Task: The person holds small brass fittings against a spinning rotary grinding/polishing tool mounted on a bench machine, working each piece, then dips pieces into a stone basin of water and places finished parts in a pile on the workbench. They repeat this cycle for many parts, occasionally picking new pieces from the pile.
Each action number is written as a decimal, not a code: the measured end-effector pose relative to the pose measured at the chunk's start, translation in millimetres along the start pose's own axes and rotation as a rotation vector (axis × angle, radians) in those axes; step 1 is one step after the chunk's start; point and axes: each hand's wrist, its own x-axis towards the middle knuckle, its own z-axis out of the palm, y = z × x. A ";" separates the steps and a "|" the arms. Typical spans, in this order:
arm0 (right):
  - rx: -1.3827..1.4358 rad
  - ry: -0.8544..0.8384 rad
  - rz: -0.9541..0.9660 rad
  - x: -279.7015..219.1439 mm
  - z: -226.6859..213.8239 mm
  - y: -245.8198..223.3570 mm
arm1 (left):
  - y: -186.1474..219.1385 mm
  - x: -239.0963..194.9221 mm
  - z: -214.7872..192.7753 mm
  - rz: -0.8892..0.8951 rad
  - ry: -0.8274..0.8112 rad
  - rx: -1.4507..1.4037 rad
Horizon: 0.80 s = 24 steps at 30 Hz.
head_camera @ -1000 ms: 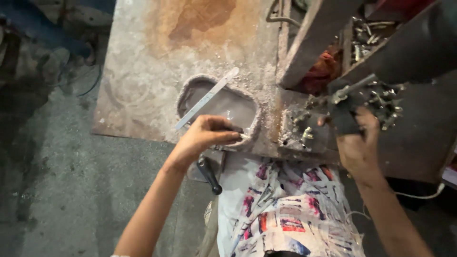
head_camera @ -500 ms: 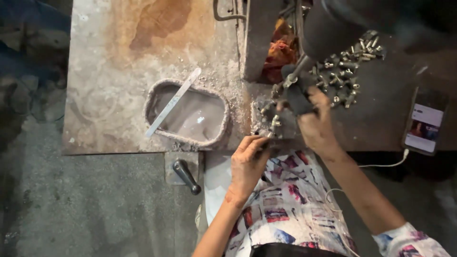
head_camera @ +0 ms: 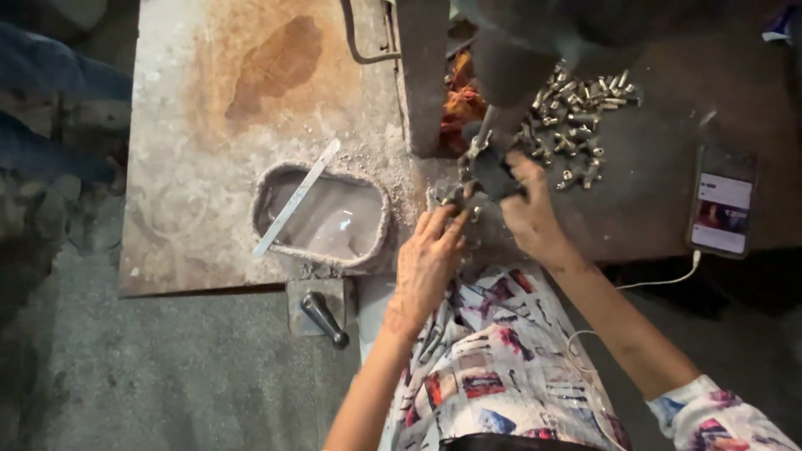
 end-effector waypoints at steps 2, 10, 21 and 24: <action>0.386 -0.072 0.249 29.7 14.9 -22.2 | -12.1 14.2 1.6 0.210 -0.235 0.127; -0.234 0.060 -0.108 -20.5 -0.3 70.6 | 7.2 22.1 14.1 -0.106 -0.298 0.008; -0.291 0.118 0.006 3.8 4.7 17.8 | 18.9 46.0 -2.8 0.060 -0.184 0.297; 0.101 0.037 0.278 39.9 24.3 -51.2 | 17.5 28.3 -8.7 -0.164 0.036 -0.078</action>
